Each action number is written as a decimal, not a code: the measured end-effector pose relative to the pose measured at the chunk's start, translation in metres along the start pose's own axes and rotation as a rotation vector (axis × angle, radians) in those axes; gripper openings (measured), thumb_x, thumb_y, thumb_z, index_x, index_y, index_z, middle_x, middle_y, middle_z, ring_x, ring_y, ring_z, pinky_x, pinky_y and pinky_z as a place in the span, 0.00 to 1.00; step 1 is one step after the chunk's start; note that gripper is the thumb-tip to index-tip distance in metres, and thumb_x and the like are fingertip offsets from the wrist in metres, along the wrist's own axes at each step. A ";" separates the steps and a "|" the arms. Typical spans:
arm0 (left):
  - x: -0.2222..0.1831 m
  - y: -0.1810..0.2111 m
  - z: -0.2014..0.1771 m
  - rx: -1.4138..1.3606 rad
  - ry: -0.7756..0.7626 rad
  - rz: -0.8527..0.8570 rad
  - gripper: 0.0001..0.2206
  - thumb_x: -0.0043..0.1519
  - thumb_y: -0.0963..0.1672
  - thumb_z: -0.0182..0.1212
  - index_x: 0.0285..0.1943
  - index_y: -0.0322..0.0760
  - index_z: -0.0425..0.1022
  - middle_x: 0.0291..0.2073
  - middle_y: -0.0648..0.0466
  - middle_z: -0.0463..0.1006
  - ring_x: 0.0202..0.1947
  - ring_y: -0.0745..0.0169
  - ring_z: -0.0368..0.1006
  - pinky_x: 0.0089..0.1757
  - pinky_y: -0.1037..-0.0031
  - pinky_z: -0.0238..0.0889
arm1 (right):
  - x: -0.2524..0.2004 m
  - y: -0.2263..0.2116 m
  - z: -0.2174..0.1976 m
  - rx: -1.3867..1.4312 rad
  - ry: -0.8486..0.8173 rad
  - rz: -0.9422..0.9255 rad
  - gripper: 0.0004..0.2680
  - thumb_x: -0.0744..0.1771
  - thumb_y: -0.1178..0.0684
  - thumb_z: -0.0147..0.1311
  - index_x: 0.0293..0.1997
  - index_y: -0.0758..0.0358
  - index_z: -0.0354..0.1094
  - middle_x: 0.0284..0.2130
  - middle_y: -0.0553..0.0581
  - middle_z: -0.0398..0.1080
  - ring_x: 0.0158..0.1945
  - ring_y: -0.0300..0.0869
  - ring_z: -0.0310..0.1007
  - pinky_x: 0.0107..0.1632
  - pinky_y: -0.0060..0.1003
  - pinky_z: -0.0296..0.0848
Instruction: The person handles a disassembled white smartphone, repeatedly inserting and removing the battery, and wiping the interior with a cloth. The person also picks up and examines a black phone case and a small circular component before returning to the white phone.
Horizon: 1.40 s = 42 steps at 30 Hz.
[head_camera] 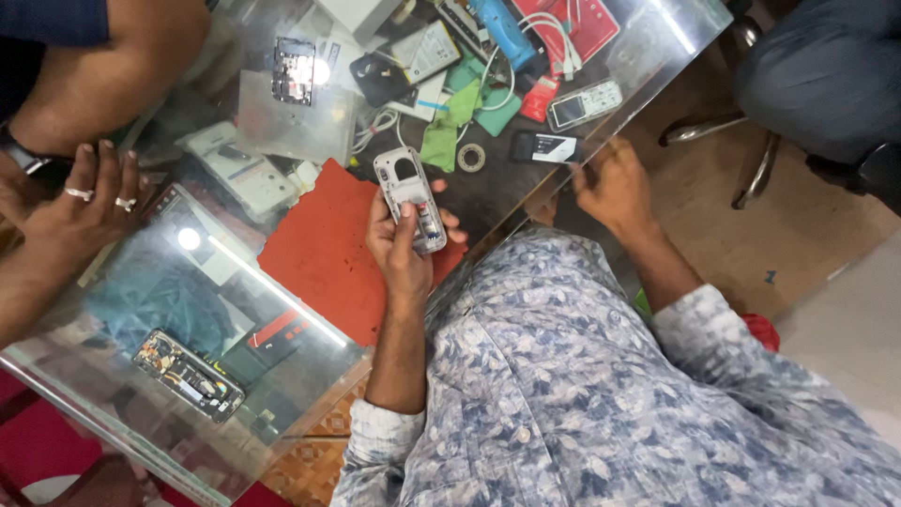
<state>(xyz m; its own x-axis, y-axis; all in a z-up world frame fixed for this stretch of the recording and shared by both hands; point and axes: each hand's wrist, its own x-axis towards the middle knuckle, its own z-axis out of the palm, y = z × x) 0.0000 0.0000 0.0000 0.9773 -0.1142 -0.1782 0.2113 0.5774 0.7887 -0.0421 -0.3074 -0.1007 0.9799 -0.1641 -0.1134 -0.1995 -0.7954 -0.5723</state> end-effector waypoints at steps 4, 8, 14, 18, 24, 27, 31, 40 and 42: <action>0.002 0.002 0.001 -0.005 0.006 -0.007 0.20 0.74 0.44 0.51 0.71 0.26 0.58 0.53 0.33 0.77 0.39 0.49 0.80 0.36 0.60 0.80 | 0.012 0.004 0.020 -0.177 0.062 -0.271 0.19 0.65 0.50 0.67 0.59 0.67 0.69 0.58 0.68 0.65 0.62 0.63 0.63 0.62 0.53 0.67; 0.003 0.005 0.000 -0.039 -0.016 -0.009 0.20 0.74 0.44 0.50 0.70 0.26 0.58 0.54 0.34 0.76 0.40 0.48 0.81 0.37 0.58 0.81 | 0.015 0.001 0.022 -0.114 0.015 -0.216 0.19 0.64 0.53 0.67 0.59 0.67 0.69 0.53 0.69 0.65 0.58 0.64 0.64 0.58 0.54 0.68; 0.005 0.005 -0.002 -0.047 -0.040 -0.017 0.20 0.74 0.45 0.50 0.70 0.26 0.57 0.55 0.33 0.76 0.42 0.47 0.81 0.39 0.57 0.81 | 0.016 -0.001 0.020 0.017 0.019 -0.320 0.18 0.61 0.55 0.70 0.53 0.68 0.71 0.51 0.67 0.70 0.55 0.62 0.69 0.57 0.52 0.70; 0.007 0.003 -0.005 -0.058 -0.066 -0.014 0.19 0.74 0.45 0.50 0.69 0.25 0.58 0.56 0.32 0.75 0.43 0.47 0.81 0.39 0.56 0.81 | 0.008 0.012 0.026 0.128 0.111 -0.385 0.16 0.62 0.54 0.72 0.53 0.67 0.76 0.52 0.64 0.73 0.56 0.56 0.74 0.57 0.47 0.75; 0.008 0.003 -0.009 -0.098 -0.088 -0.028 0.20 0.74 0.45 0.48 0.70 0.26 0.56 0.56 0.32 0.75 0.43 0.48 0.80 0.39 0.56 0.81 | -0.019 0.066 -0.055 0.000 0.234 -0.464 0.13 0.63 0.53 0.74 0.45 0.65 0.74 0.48 0.61 0.76 0.51 0.51 0.77 0.53 0.41 0.76; 0.006 0.002 -0.011 -0.121 -0.097 -0.024 0.20 0.75 0.46 0.47 0.70 0.26 0.56 0.57 0.32 0.74 0.43 0.48 0.80 0.39 0.57 0.80 | -0.029 0.070 -0.122 -0.142 0.376 -0.432 0.12 0.66 0.56 0.76 0.46 0.68 0.73 0.49 0.61 0.75 0.47 0.50 0.73 0.50 0.41 0.73; 0.003 0.001 -0.011 -0.119 -0.140 0.003 0.21 0.76 0.48 0.44 0.71 0.26 0.55 0.57 0.32 0.74 0.45 0.46 0.79 0.40 0.56 0.80 | -0.016 0.008 -0.142 -0.205 0.420 -0.490 0.12 0.66 0.58 0.75 0.47 0.70 0.73 0.51 0.63 0.73 0.50 0.52 0.72 0.50 0.41 0.73; -0.014 0.016 -0.025 -0.116 -0.108 -0.028 0.27 0.76 0.54 0.39 0.74 0.28 0.54 0.60 0.32 0.72 0.52 0.41 0.78 0.47 0.51 0.78 | 0.005 -0.172 -0.043 0.054 0.187 -0.545 0.15 0.62 0.54 0.74 0.45 0.69 0.72 0.47 0.64 0.70 0.51 0.57 0.70 0.52 0.48 0.71; -0.016 0.021 -0.033 -0.109 -0.082 -0.028 0.28 0.75 0.54 0.39 0.74 0.27 0.54 0.60 0.32 0.73 0.51 0.41 0.78 0.46 0.51 0.78 | 0.006 -0.184 -0.042 0.027 0.137 -0.533 0.15 0.62 0.53 0.74 0.46 0.70 0.73 0.46 0.66 0.69 0.51 0.59 0.68 0.52 0.49 0.70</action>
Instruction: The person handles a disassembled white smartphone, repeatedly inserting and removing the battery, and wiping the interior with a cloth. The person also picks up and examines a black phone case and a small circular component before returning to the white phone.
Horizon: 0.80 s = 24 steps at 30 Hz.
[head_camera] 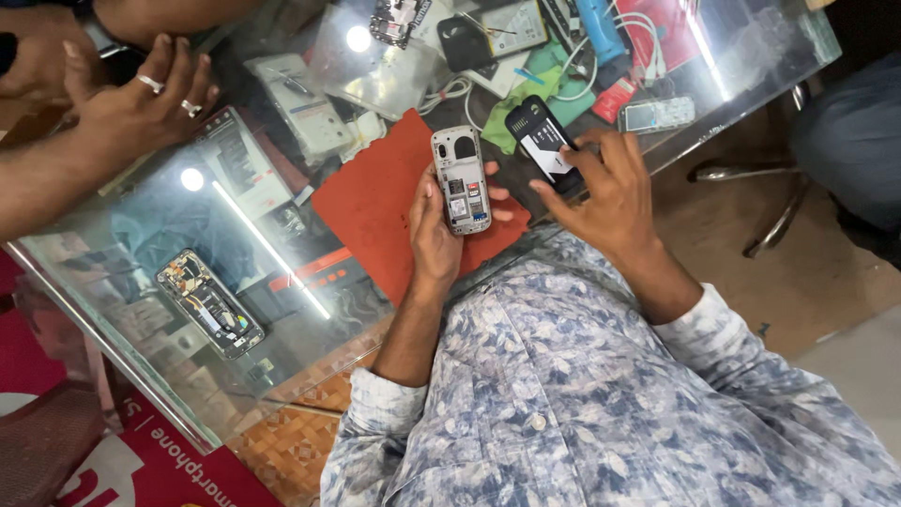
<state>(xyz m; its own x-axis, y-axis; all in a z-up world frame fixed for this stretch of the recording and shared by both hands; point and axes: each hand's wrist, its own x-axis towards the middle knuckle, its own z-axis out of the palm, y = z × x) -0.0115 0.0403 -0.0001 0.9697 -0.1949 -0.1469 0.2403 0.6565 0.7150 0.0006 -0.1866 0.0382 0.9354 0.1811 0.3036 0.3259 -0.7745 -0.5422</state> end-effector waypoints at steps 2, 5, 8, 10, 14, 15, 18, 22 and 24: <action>-0.001 0.001 -0.005 -0.016 -0.010 0.008 0.28 0.75 0.54 0.39 0.74 0.27 0.54 0.60 0.32 0.72 0.51 0.42 0.78 0.46 0.52 0.79 | 0.008 0.001 -0.010 0.037 -0.091 -0.025 0.15 0.63 0.55 0.70 0.51 0.69 0.71 0.52 0.67 0.67 0.57 0.59 0.68 0.57 0.49 0.70; 0.001 -0.002 -0.009 -0.030 -0.037 0.011 0.28 0.75 0.54 0.40 0.74 0.27 0.53 0.61 0.33 0.72 0.50 0.44 0.78 0.45 0.54 0.79 | 0.029 0.008 -0.027 0.055 -0.285 -0.130 0.22 0.61 0.59 0.65 0.62 0.66 0.68 0.59 0.68 0.62 0.61 0.63 0.67 0.59 0.50 0.70; 0.005 -0.003 -0.009 -0.002 -0.066 0.017 0.30 0.75 0.55 0.41 0.76 0.26 0.51 0.61 0.33 0.72 0.47 0.48 0.78 0.42 0.56 0.79 | 0.050 0.007 -0.034 0.036 -0.466 -0.161 0.29 0.58 0.60 0.64 0.69 0.61 0.63 0.61 0.69 0.58 0.60 0.64 0.66 0.55 0.51 0.71; 0.007 -0.002 -0.008 0.018 -0.087 0.023 0.31 0.75 0.55 0.41 0.77 0.25 0.50 0.60 0.33 0.72 0.45 0.50 0.78 0.41 0.58 0.79 | 0.061 0.006 -0.036 0.008 -0.562 -0.128 0.30 0.57 0.59 0.65 0.69 0.58 0.62 0.62 0.68 0.56 0.59 0.63 0.67 0.52 0.51 0.72; 0.011 -0.002 -0.009 0.011 -0.116 0.026 0.32 0.75 0.55 0.41 0.76 0.24 0.49 0.60 0.34 0.72 0.44 0.51 0.78 0.40 0.59 0.79 | 0.074 0.010 -0.032 -0.022 -0.661 -0.050 0.29 0.56 0.56 0.70 0.63 0.61 0.64 0.63 0.67 0.56 0.54 0.60 0.70 0.49 0.50 0.72; 0.011 -0.003 -0.010 0.003 -0.118 0.024 0.32 0.75 0.55 0.41 0.76 0.24 0.49 0.60 0.34 0.72 0.44 0.51 0.78 0.40 0.59 0.79 | 0.074 0.014 -0.031 -0.018 -0.670 -0.038 0.29 0.56 0.55 0.72 0.62 0.63 0.64 0.63 0.68 0.56 0.52 0.60 0.70 0.49 0.50 0.72; 0.010 -0.002 -0.012 0.028 -0.110 0.001 0.32 0.75 0.55 0.40 0.77 0.25 0.48 0.60 0.33 0.72 0.43 0.51 0.79 0.41 0.59 0.79 | 0.074 0.024 -0.027 0.066 -0.551 -0.100 0.23 0.56 0.55 0.74 0.51 0.68 0.67 0.46 0.62 0.69 0.51 0.59 0.73 0.50 0.48 0.73; 0.012 -0.003 -0.014 0.011 -0.110 -0.017 0.32 0.75 0.55 0.40 0.76 0.25 0.47 0.60 0.33 0.72 0.44 0.51 0.79 0.40 0.59 0.79 | 0.068 0.028 -0.030 0.367 -0.509 -0.030 0.12 0.60 0.60 0.68 0.43 0.67 0.70 0.40 0.60 0.73 0.43 0.49 0.79 0.45 0.40 0.76; 0.012 -0.004 -0.015 -0.003 -0.106 -0.012 0.31 0.75 0.55 0.40 0.76 0.25 0.48 0.60 0.33 0.73 0.45 0.51 0.78 0.41 0.59 0.79 | 0.061 0.022 -0.034 0.426 -0.342 -0.172 0.10 0.60 0.63 0.64 0.42 0.67 0.70 0.43 0.63 0.74 0.46 0.50 0.78 0.48 0.40 0.75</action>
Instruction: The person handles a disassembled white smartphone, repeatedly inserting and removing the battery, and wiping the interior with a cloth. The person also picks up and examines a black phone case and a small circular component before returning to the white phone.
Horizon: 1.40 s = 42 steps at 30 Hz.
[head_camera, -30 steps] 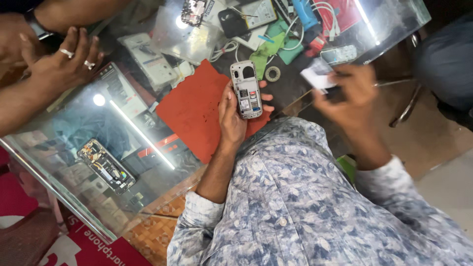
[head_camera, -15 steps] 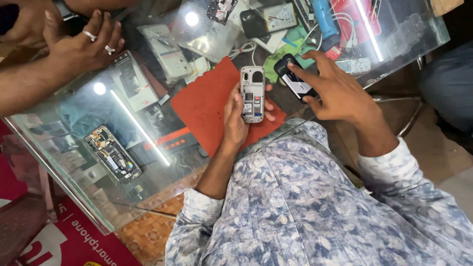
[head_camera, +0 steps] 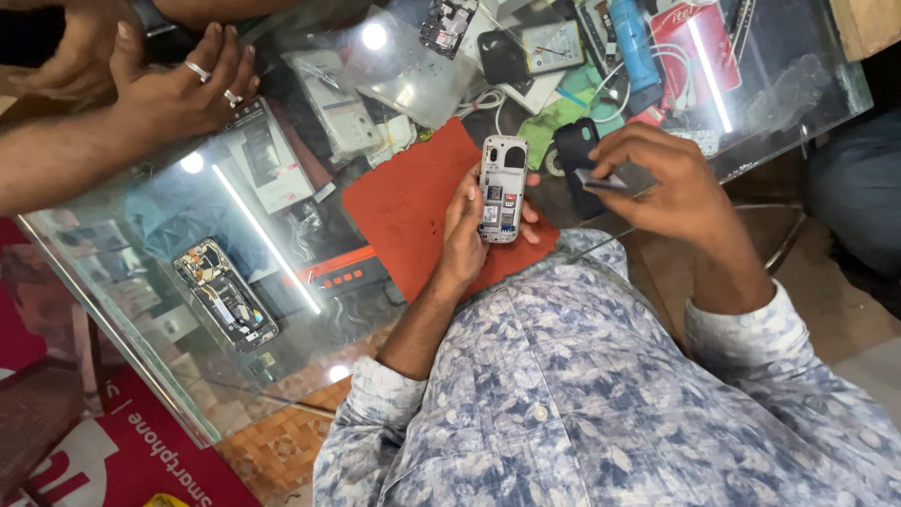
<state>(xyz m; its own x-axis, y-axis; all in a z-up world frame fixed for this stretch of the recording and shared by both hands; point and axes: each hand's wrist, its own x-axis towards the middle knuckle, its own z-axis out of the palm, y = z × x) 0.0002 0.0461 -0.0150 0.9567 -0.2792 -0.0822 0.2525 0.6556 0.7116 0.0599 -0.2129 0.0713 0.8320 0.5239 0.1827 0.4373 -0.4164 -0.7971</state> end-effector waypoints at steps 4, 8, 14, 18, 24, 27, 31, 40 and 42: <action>0.002 0.001 0.001 -0.015 0.011 -0.003 0.31 0.75 0.55 0.39 0.77 0.25 0.48 0.59 0.34 0.73 0.45 0.51 0.78 0.41 0.59 0.79 | -0.009 0.001 0.023 0.364 0.195 0.077 0.10 0.65 0.64 0.63 0.48 0.65 0.67 0.41 0.61 0.73 0.46 0.46 0.77 0.47 0.37 0.75; 0.003 0.008 0.006 -0.061 0.009 -0.030 0.32 0.74 0.56 0.38 0.77 0.28 0.46 0.60 0.36 0.72 0.46 0.52 0.78 0.41 0.60 0.79 | -0.015 0.015 0.047 1.315 0.292 0.423 0.09 0.72 0.60 0.56 0.57 0.72 0.66 0.39 0.62 0.74 0.36 0.41 0.75 0.35 0.33 0.73; 0.004 0.016 0.010 -0.066 -0.027 -0.046 0.34 0.74 0.58 0.37 0.78 0.28 0.47 0.60 0.38 0.73 0.42 0.57 0.76 0.36 0.66 0.75 | -0.004 0.013 0.054 1.511 0.179 0.443 0.11 0.73 0.58 0.55 0.59 0.73 0.65 0.36 0.61 0.73 0.33 0.40 0.75 0.31 0.33 0.74; 0.007 0.013 0.008 -0.023 -0.008 -0.060 0.37 0.74 0.60 0.36 0.80 0.28 0.46 0.53 0.43 0.73 0.39 0.60 0.75 0.34 0.69 0.74 | 0.003 -0.004 0.050 0.829 0.126 0.318 0.11 0.71 0.62 0.54 0.60 0.74 0.63 0.41 0.59 0.73 0.38 0.37 0.75 0.37 0.34 0.78; 0.010 0.009 0.010 0.053 -0.004 -0.115 0.38 0.70 0.61 0.36 0.80 0.31 0.46 0.51 0.47 0.73 0.39 0.61 0.75 0.32 0.71 0.74 | 0.005 -0.017 0.060 0.547 0.045 0.167 0.10 0.70 0.65 0.55 0.57 0.74 0.65 0.43 0.59 0.75 0.42 0.37 0.76 0.44 0.31 0.77; 0.012 0.007 0.009 0.092 0.016 -0.136 0.35 0.71 0.59 0.42 0.78 0.31 0.51 0.49 0.49 0.74 0.40 0.63 0.75 0.32 0.73 0.73 | 0.010 -0.020 0.054 0.445 -0.023 0.113 0.08 0.67 0.65 0.54 0.51 0.68 0.70 0.42 0.57 0.76 0.45 0.43 0.78 0.50 0.35 0.76; 0.014 0.008 0.013 0.320 0.070 -0.042 0.26 0.70 0.47 0.60 0.72 0.27 0.60 0.56 0.51 0.74 0.55 0.66 0.70 0.54 0.75 0.66 | 0.015 -0.032 0.034 0.403 -0.012 -0.084 0.09 0.62 0.66 0.54 0.44 0.64 0.71 0.48 0.60 0.71 0.54 0.48 0.74 0.57 0.40 0.72; 0.020 0.017 0.029 0.151 0.145 -0.084 0.24 0.67 0.46 0.56 0.70 0.35 0.56 0.50 0.51 0.74 0.45 0.61 0.74 0.36 0.67 0.75 | 0.012 -0.040 0.049 0.409 0.262 0.301 0.14 0.63 0.56 0.66 0.52 0.66 0.70 0.52 0.57 0.69 0.50 0.43 0.76 0.47 0.33 0.77; 0.019 0.017 0.027 0.036 0.105 -0.121 0.22 0.69 0.48 0.51 0.69 0.35 0.56 0.49 0.50 0.74 0.43 0.60 0.75 0.32 0.64 0.78 | 0.006 -0.034 0.056 0.198 0.253 0.155 0.11 0.64 0.57 0.68 0.49 0.67 0.74 0.51 0.58 0.73 0.51 0.45 0.78 0.47 0.35 0.78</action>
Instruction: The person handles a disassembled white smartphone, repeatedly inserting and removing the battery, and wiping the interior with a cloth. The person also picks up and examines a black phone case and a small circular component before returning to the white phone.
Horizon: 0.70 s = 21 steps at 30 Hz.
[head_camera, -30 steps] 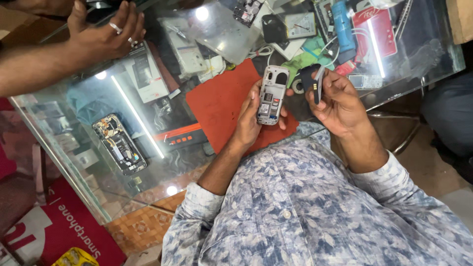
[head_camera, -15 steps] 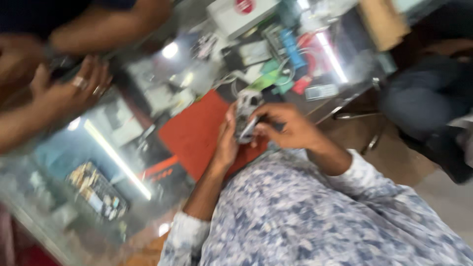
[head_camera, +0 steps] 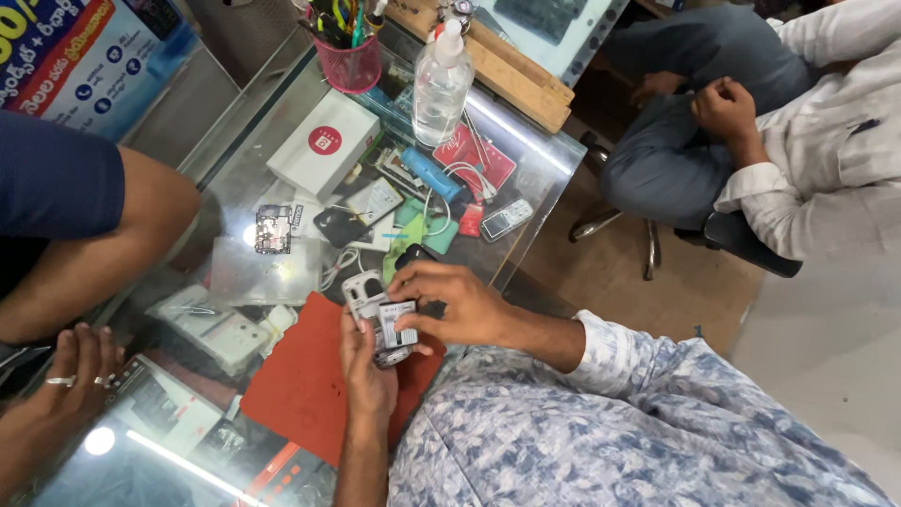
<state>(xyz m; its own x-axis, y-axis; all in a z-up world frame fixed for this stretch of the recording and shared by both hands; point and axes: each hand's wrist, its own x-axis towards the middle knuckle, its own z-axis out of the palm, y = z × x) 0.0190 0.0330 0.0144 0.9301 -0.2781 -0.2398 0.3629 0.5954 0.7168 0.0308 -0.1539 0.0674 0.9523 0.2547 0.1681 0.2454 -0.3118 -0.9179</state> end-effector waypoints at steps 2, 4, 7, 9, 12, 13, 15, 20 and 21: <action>-0.001 -0.002 -0.003 0.003 -0.033 -0.039 0.22 0.72 0.50 0.45 0.69 0.32 0.56 0.50 0.48 0.74 0.44 0.59 0.77 0.34 0.64 0.79 | -0.006 0.006 0.007 0.030 -0.036 -0.028 0.11 0.65 0.58 0.67 0.49 0.68 0.72 0.52 0.59 0.72 0.53 0.46 0.78 0.50 0.36 0.78; 0.000 -0.006 -0.002 -0.006 -0.045 -0.029 0.23 0.73 0.52 0.45 0.69 0.31 0.57 0.46 0.48 0.74 0.36 0.58 0.77 0.28 0.66 0.76 | -0.006 0.010 0.011 0.046 -0.051 -0.075 0.10 0.65 0.58 0.66 0.49 0.68 0.70 0.53 0.59 0.71 0.54 0.47 0.77 0.52 0.38 0.77; -0.003 -0.008 -0.001 -0.011 -0.037 -0.037 0.25 0.72 0.54 0.42 0.70 0.31 0.58 0.43 0.48 0.74 0.31 0.59 0.77 0.23 0.69 0.72 | -0.003 0.013 0.017 0.005 -0.036 -0.162 0.11 0.64 0.58 0.67 0.48 0.69 0.70 0.51 0.60 0.69 0.55 0.51 0.73 0.56 0.42 0.74; -0.004 -0.007 0.001 -0.031 -0.057 -0.043 0.26 0.73 0.54 0.42 0.71 0.32 0.58 0.40 0.48 0.74 0.30 0.60 0.76 0.22 0.70 0.71 | -0.001 0.013 0.016 -0.088 -0.007 -0.212 0.13 0.62 0.57 0.68 0.47 0.68 0.70 0.49 0.61 0.69 0.54 0.53 0.70 0.55 0.45 0.72; -0.004 -0.009 0.003 -0.049 -0.070 -0.047 0.25 0.73 0.54 0.41 0.71 0.34 0.58 0.38 0.47 0.74 0.29 0.61 0.76 0.22 0.71 0.70 | 0.001 0.011 0.017 -0.040 -0.024 -0.148 0.12 0.65 0.57 0.66 0.50 0.68 0.69 0.51 0.62 0.67 0.54 0.53 0.71 0.55 0.44 0.73; -0.005 -0.009 0.003 -0.026 -0.026 -0.051 0.24 0.72 0.54 0.41 0.69 0.34 0.59 0.38 0.49 0.74 0.29 0.62 0.76 0.21 0.72 0.69 | 0.001 0.010 0.015 -0.086 -0.044 -0.145 0.12 0.65 0.57 0.65 0.50 0.69 0.69 0.50 0.63 0.67 0.54 0.53 0.71 0.54 0.44 0.73; -0.006 -0.014 0.002 0.028 0.054 -0.042 0.23 0.72 0.53 0.42 0.67 0.34 0.60 0.39 0.51 0.74 0.28 0.65 0.75 0.21 0.74 0.68 | 0.000 0.005 0.014 -0.174 -0.087 -0.138 0.13 0.65 0.56 0.64 0.51 0.70 0.69 0.49 0.64 0.65 0.52 0.54 0.70 0.53 0.44 0.72; -0.009 -0.027 -0.007 0.229 0.180 -0.025 0.18 0.72 0.51 0.45 0.59 0.33 0.66 0.36 0.55 0.74 0.25 0.71 0.72 0.21 0.78 0.66 | -0.008 -0.009 0.020 -0.314 -0.140 -0.122 0.16 0.65 0.56 0.64 0.56 0.73 0.69 0.49 0.65 0.64 0.51 0.55 0.70 0.52 0.44 0.72; -0.010 -0.030 -0.010 0.268 0.189 0.000 0.17 0.73 0.50 0.45 0.59 0.32 0.67 0.35 0.55 0.73 0.25 0.72 0.71 0.22 0.78 0.66 | -0.009 -0.010 0.022 -0.326 -0.149 -0.141 0.17 0.64 0.57 0.64 0.57 0.73 0.69 0.49 0.65 0.64 0.51 0.56 0.70 0.52 0.44 0.72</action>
<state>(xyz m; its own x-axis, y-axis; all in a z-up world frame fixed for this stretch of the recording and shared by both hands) -0.0009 0.0254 -0.0108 0.9331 -0.1188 -0.3394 0.3588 0.3688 0.8575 0.0159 -0.1326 0.0676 0.8742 0.4383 0.2089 0.4398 -0.5326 -0.7231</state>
